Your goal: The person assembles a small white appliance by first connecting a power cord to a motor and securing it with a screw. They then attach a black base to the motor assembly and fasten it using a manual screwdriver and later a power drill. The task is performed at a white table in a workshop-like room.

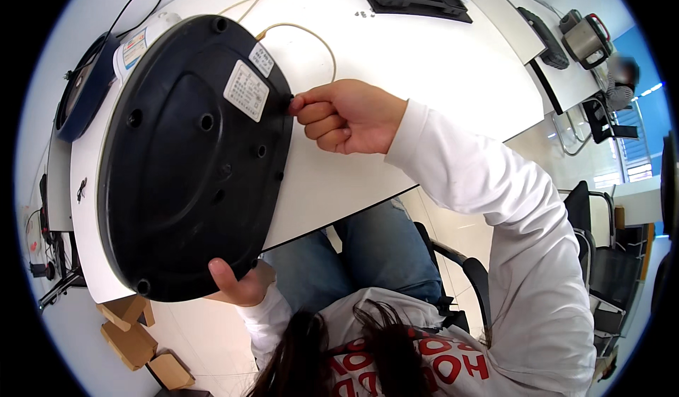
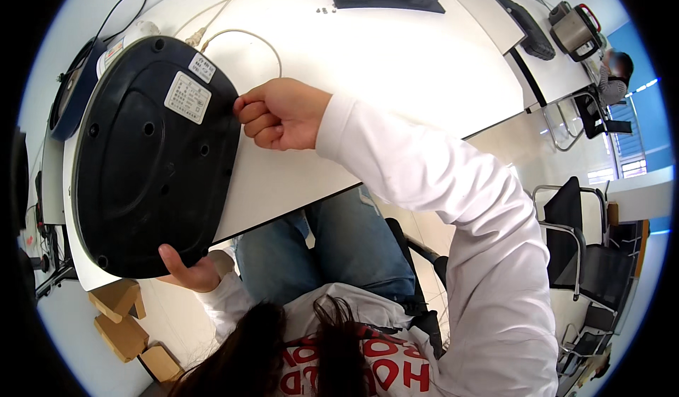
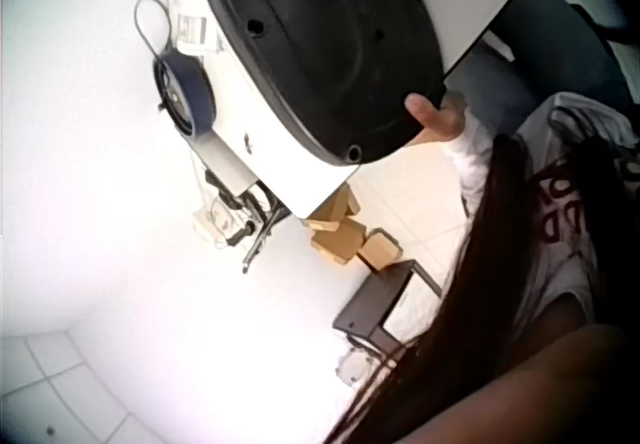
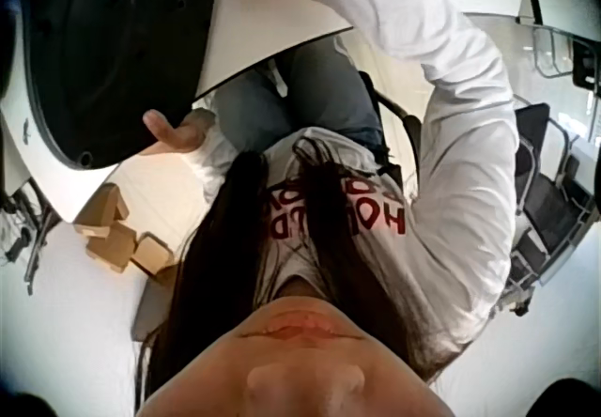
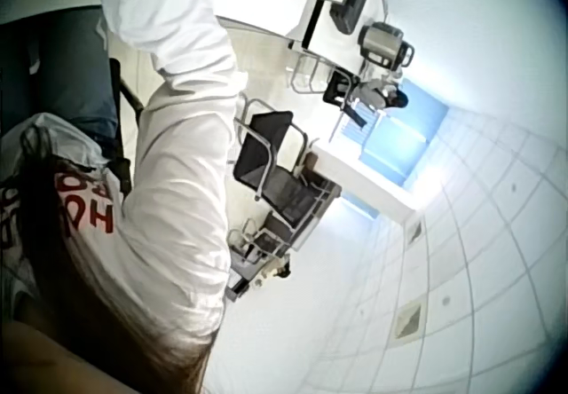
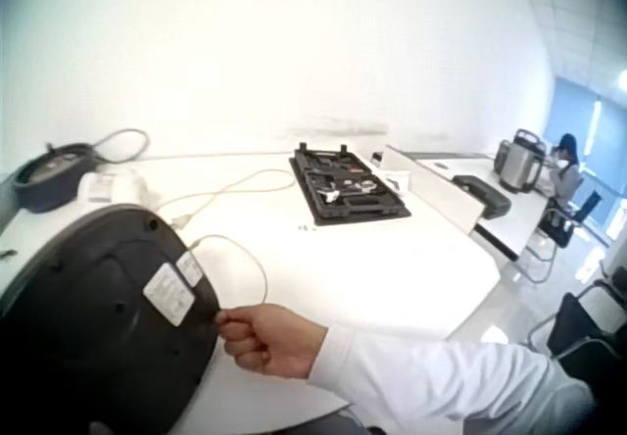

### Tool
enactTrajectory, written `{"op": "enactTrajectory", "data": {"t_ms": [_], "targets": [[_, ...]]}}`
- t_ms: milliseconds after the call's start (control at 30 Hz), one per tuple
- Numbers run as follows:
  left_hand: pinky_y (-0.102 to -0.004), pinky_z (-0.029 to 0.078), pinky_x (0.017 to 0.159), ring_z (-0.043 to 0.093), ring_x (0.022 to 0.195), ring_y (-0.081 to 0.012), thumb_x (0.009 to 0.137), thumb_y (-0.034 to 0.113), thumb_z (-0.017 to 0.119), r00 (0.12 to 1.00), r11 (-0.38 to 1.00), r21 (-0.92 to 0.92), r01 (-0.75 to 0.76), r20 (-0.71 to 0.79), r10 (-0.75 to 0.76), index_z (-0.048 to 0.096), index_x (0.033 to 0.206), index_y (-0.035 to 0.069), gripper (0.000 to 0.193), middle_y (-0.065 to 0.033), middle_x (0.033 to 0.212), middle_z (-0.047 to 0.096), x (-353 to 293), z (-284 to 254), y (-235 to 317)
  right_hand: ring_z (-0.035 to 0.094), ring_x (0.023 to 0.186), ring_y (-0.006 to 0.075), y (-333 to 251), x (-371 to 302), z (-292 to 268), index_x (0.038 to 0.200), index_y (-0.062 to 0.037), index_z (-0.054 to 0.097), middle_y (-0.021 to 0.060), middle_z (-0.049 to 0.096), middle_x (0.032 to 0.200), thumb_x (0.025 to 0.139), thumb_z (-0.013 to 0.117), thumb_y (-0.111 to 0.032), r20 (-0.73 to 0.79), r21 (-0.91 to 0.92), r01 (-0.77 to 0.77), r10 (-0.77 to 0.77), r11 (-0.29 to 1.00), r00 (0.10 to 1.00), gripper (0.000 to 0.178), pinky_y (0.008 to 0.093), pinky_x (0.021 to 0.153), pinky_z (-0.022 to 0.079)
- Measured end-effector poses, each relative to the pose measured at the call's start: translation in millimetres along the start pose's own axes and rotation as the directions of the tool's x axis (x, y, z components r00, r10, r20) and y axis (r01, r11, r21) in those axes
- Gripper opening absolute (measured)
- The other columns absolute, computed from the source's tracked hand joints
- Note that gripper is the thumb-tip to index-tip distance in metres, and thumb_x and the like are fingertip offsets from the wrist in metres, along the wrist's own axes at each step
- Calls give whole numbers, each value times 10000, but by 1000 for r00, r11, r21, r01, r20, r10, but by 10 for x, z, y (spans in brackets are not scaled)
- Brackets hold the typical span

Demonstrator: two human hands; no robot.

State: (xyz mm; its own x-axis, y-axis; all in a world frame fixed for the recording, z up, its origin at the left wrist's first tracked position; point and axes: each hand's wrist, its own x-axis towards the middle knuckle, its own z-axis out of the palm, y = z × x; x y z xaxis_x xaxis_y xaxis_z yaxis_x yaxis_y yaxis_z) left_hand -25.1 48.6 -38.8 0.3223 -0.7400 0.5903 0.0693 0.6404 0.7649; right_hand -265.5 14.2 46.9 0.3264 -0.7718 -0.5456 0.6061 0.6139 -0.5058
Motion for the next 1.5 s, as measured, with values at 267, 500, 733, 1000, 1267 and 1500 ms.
{"op": "enactTrajectory", "data": {"t_ms": [267,500,733,1000,1267,1500], "targets": [[-273,477,846,540,1010,-205,799,176,544,995,994,-29,101,-14,-101,389,1244,-35,516,-146,1187,497,26,-22,16,600,689,347,104,-68,98,877,-8,462,169,619,740,921,416,-370,200,-889,-142,-647,-436,736,368,433,625,456],[-277,490,823,549,1002,-202,798,191,541,986,976,-137,167,9,-167,406,1230,-30,504,-137,1179,504,39,81,121,562,527,238,118,-58,-52,838,-44,471,49,497,585,829,531,-149,659,-444,-194,-466,-875,590,121,308,525,457],[-281,484,831,555,989,-216,773,202,559,982,969,-162,185,-8,-189,408,1228,-29,532,-142,1171,509,52,99,143,560,507,185,6,-45,35,740,-58,486,31,462,548,812,535,-107,584,-309,-183,-338,-933,738,101,275,480,434],[-278,484,827,555,991,-220,765,200,558,987,975,-165,149,-34,-156,397,1233,-42,550,-155,1166,511,22,137,120,264,420,42,-158,12,48,769,-75,478,-70,276,510,952,382,-205,-158,-405,-11,-58,914,986,244,191,359,216],[-277,501,812,557,992,-218,789,161,519,996,994,-69,90,12,-89,346,1272,-44,552,-167,1182,501,58,90,127,420,462,133,-35,-51,105,839,-35,548,2,395,511,940,400,-361,-65,-985,27,-510,172,858,372,279,447,342],[-279,498,830,555,999,-205,801,138,500,999,999,-20,49,11,-49,338,1266,-60,531,-168,1187,494,51,87,109,588,614,259,140,-97,49,907,-55,498,87,540,747,845,542,-217,511,-557,-238,-554,-796,657,178,326,539,476]]}}
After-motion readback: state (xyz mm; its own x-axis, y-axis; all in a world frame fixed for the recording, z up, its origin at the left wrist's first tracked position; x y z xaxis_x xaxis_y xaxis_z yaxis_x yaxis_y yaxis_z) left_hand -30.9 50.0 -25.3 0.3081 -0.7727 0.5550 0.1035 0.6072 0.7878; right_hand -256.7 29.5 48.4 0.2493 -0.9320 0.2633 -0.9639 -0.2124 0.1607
